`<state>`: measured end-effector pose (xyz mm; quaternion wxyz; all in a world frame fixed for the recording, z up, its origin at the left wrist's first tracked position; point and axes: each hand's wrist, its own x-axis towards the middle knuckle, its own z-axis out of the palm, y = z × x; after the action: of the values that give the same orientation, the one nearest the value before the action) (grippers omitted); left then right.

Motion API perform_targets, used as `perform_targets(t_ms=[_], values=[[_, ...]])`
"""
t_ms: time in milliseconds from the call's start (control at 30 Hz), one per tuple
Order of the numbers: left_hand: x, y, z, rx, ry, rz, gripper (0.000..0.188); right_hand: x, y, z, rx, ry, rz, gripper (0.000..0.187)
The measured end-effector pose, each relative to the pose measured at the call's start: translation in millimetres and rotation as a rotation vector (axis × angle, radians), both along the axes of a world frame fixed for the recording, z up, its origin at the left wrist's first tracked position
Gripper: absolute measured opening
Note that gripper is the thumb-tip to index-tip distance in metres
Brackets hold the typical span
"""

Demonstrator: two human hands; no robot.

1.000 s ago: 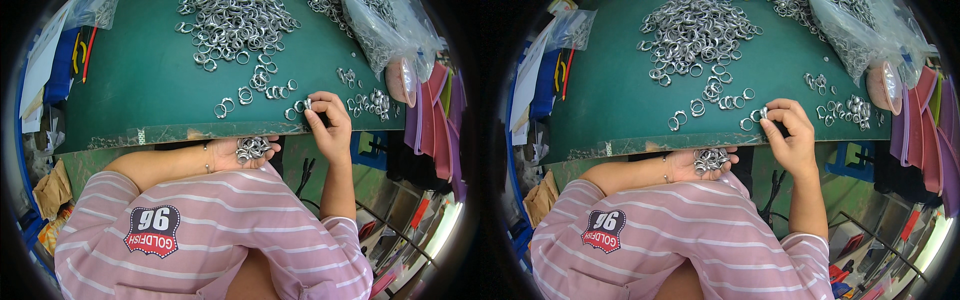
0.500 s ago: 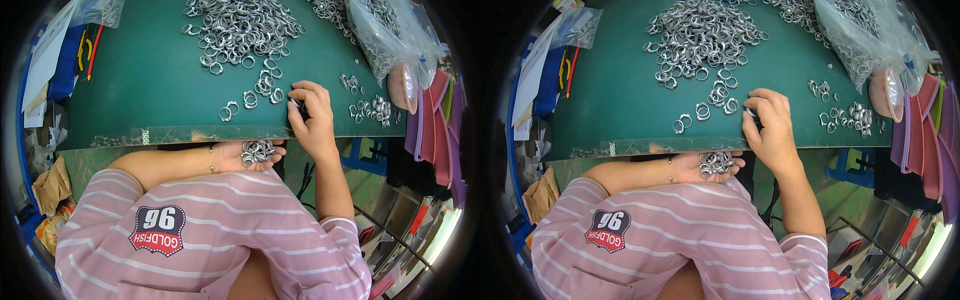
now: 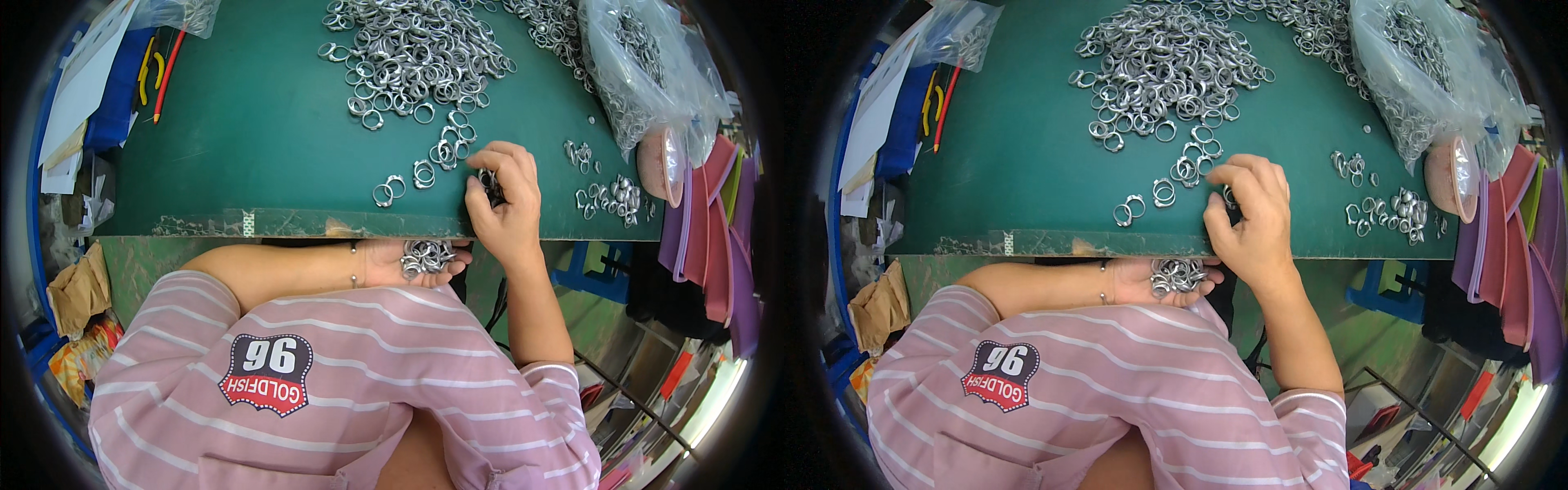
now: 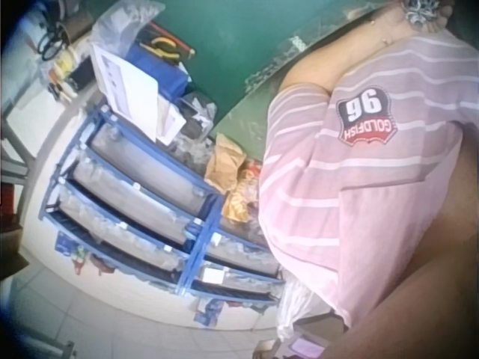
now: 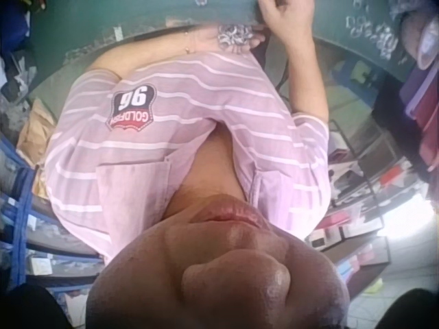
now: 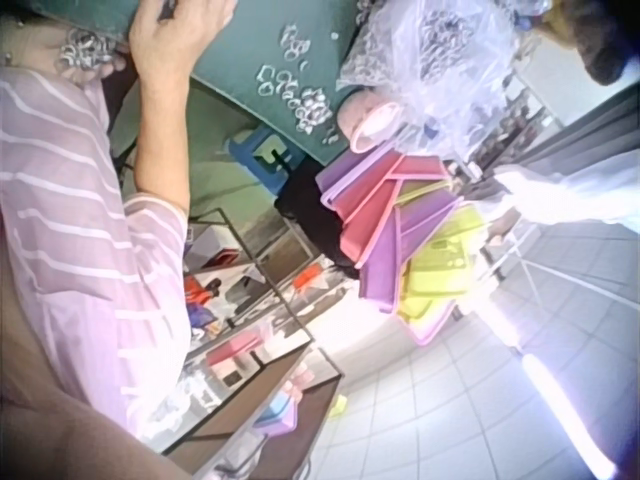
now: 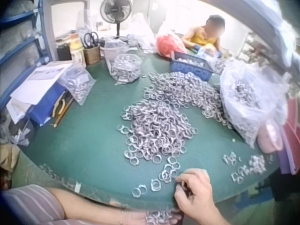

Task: The person sorts metal rings with keychain clips by hand, picking them from a large pile on a green table and placing specific groups into separate bags or containers.

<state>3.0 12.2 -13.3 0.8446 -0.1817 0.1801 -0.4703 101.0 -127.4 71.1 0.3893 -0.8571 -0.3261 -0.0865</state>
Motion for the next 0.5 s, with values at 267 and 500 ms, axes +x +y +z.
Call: perform_targets(t_ms=[267, 500], values=[[-0.8, 2.3, -2.8, -0.019, 0.082, -0.048, 0.042, 2.9, 9.0, 2.1, -0.181, -0.096, 0.108, 0.029], [-2.4, -0.4, -9.4, -0.130, 0.041, -0.035, 0.044, 2.0, 6.8, 7.9, -0.165, -0.043, 0.121, 0.032]])
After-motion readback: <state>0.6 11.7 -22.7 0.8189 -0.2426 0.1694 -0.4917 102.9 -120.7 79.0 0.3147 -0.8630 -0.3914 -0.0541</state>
